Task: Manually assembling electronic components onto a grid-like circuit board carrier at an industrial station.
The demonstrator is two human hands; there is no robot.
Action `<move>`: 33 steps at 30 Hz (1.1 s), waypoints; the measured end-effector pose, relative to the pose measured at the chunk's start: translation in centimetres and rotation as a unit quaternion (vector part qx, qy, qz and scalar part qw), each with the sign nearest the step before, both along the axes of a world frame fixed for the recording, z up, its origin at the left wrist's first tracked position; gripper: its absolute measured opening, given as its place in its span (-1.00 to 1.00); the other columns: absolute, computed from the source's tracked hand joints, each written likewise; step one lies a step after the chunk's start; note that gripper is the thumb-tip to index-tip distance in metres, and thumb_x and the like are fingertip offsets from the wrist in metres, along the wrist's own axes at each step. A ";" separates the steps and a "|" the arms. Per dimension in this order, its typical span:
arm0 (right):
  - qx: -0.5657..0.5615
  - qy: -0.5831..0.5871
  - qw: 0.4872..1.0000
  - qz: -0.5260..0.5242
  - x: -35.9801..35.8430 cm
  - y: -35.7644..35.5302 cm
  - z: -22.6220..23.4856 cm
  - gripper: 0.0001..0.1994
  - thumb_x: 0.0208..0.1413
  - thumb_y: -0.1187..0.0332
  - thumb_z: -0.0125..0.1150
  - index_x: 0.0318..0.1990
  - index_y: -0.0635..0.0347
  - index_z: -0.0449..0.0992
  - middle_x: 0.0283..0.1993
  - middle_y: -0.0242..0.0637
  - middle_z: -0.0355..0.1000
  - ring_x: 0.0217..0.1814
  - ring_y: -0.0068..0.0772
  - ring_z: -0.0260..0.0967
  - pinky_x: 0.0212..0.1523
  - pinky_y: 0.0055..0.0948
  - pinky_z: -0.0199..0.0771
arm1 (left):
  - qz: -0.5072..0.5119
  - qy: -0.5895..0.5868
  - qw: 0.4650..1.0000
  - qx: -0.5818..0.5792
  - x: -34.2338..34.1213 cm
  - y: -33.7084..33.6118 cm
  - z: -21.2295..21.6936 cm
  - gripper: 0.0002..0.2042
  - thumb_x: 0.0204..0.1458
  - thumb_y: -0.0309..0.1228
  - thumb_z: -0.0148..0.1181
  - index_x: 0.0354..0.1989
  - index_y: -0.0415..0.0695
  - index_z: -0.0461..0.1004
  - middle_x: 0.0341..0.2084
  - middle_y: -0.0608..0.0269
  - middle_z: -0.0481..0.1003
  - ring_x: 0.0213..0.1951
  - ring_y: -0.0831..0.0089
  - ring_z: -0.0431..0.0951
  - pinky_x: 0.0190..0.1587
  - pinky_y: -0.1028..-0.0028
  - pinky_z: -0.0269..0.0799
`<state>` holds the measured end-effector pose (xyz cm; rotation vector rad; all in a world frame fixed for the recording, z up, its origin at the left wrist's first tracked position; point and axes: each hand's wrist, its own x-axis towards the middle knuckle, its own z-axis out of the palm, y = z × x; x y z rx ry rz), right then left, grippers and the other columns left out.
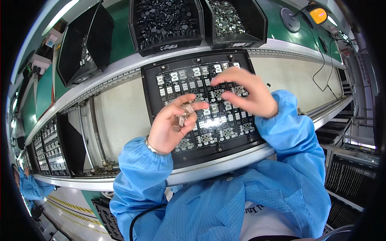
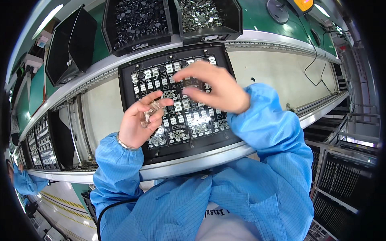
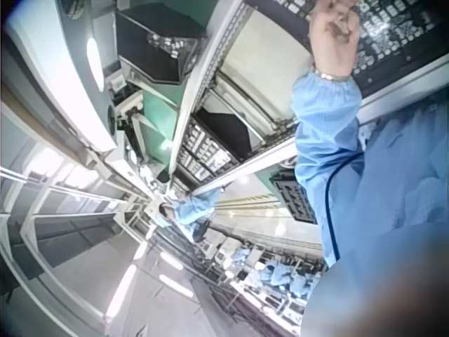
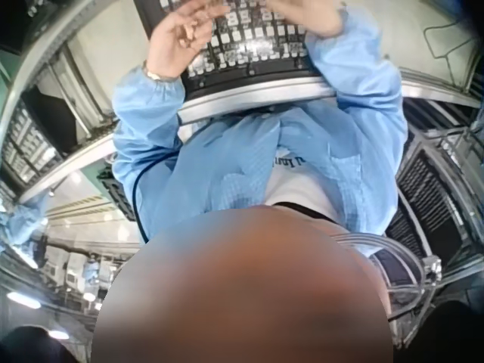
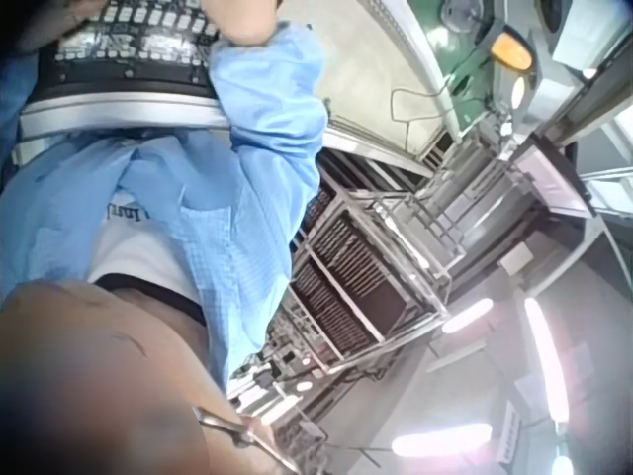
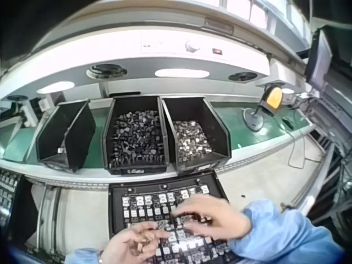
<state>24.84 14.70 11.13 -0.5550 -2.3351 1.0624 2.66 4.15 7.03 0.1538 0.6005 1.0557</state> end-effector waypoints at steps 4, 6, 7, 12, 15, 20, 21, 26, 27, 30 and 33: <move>-0.019 0.005 0.996 0.086 -1.8 -2.1 -0.5 -0.61 -0.05 0.53 0.23 0.01 0.28 0.42 -0.04 -0.12 0.41 0.05 -0.08 0.33 0.03 -0.23 0.35 | -0.028 0.039 0.999 -0.001 1.5 0.0 0.6 -0.55 -0.07 -0.46 -0.17 0.07 -0.29 0.23 -0.22 -0.05 0.46 -0.56 0.55 0.23 -0.55 0.59 0.16; -0.004 0.017 0.995 0.100 -2.1 -2.3 -1.7 -0.60 -0.07 0.55 0.23 0.01 0.28 0.41 -0.05 -0.12 0.41 0.03 -0.08 0.34 -0.01 -0.24 0.37 | -0.051 0.047 0.997 0.017 1.5 -0.2 0.1 -0.56 -0.07 -0.46 -0.17 0.05 -0.29 0.24 -0.34 0.05 0.43 -0.57 0.56 0.23 -0.57 0.58 0.14; 0.012 0.030 0.993 0.114 -2.3 -2.3 -2.1 -0.59 -0.09 0.57 0.24 0.01 0.28 0.41 -0.05 -0.12 0.41 0.00 -0.07 0.36 -0.04 -0.24 0.40 | -0.074 0.056 0.995 0.036 1.4 -0.2 0.0 -0.58 -0.07 -0.46 -0.17 0.04 -0.29 0.25 -0.46 0.15 0.40 -0.58 0.56 0.24 -0.58 0.58 0.13; 0.047 0.033 0.989 0.133 -2.2 -2.3 -2.8 -0.65 -0.13 0.53 0.29 -0.10 0.27 0.47 -0.12 -0.18 0.44 -0.09 -0.10 0.39 -0.11 -0.26 0.44 | -0.106 0.065 0.992 0.025 1.3 -0.3 0.3 -0.65 -0.07 -0.47 -0.17 -0.07 -0.27 0.29 -0.60 0.27 0.28 -0.60 0.56 0.26 -0.60 0.58 0.09; 0.044 0.021 0.990 0.134 -2.3 -2.3 -2.5 -0.71 -0.13 0.51 0.31 -0.18 0.25 0.49 -0.13 -0.20 0.45 -0.10 -0.11 0.39 -0.11 -0.26 0.44 | -0.128 0.058 0.989 0.034 1.5 -0.4 0.2 -0.65 -0.07 -0.48 -0.17 -0.06 -0.27 0.29 -0.62 0.26 0.29 -0.61 0.55 0.26 -0.60 0.58 0.08; 0.052 0.048 0.988 0.137 -1.8 -1.6 -3.0 -0.79 -0.11 0.47 0.32 -0.28 0.24 0.46 -0.18 -0.21 0.45 -0.10 -0.14 0.39 -0.13 -0.28 0.44 | -0.132 0.067 0.988 0.032 1.9 -0.1 0.1 -0.68 -0.06 -0.47 -0.16 -0.09 -0.27 0.29 -0.65 0.24 0.28 -0.63 0.55 0.24 -0.61 0.58 0.08; 0.051 0.048 0.988 0.137 -1.6 -1.3 -3.1 -0.79 -0.11 0.47 0.32 -0.28 0.24 0.46 -0.18 -0.21 0.45 -0.10 -0.14 0.39 -0.13 -0.28 0.44 | -0.132 0.072 0.988 0.022 2.0 0.0 0.0 -0.70 -0.05 -0.47 -0.16 -0.11 -0.27 0.29 -0.65 0.24 0.29 -0.63 0.55 0.24 -0.61 0.58 0.08; 0.109 0.030 0.972 0.204 -1.0 -1.0 -2.9 -0.82 -0.10 0.50 0.30 -0.34 0.25 0.42 -0.23 -0.24 0.43 -0.14 -0.15 0.39 -0.17 -0.31 0.43 | -0.158 0.063 0.985 0.020 2.1 0.3 0.3 -0.71 -0.06 -0.49 -0.16 -0.13 -0.26 0.30 -0.65 0.22 0.30 -0.64 0.56 0.22 -0.62 0.58 0.08; 0.111 0.032 0.972 0.205 -1.1 -1.1 -2.8 -0.82 -0.10 0.50 0.30 -0.34 0.25 0.42 -0.23 -0.24 0.43 -0.14 -0.15 0.39 -0.17 -0.31 0.43 | -0.165 0.060 0.984 0.018 2.2 0.3 0.5 -0.72 -0.06 -0.49 -0.16 -0.14 -0.26 0.30 -0.65 0.22 0.29 -0.64 0.55 0.22 -0.63 0.58 0.08; 0.031 0.019 0.980 0.194 -1.2 -1.7 -2.6 -0.77 -0.12 0.54 0.30 -0.26 0.24 0.44 -0.34 -0.26 0.38 -0.26 -0.18 0.35 -0.26 -0.32 0.40 | -0.174 0.062 0.983 0.024 2.5 0.1 0.9 -0.73 -0.07 -0.48 -0.16 -0.16 -0.25 0.31 -0.66 0.23 0.29 -0.65 0.56 0.21 -0.64 0.58 0.08; 0.006 0.019 0.985 0.173 -1.0 -2.0 -2.2 -0.75 -0.12 0.55 0.29 -0.22 0.23 0.45 -0.34 -0.26 0.38 -0.29 -0.19 0.34 -0.29 -0.33 0.39 | -0.173 0.067 0.982 0.025 2.7 0.2 0.9 -0.74 -0.07 -0.49 -0.16 -0.18 -0.25 0.31 -0.65 0.24 0.28 -0.65 0.56 0.21 -0.64 0.59 0.08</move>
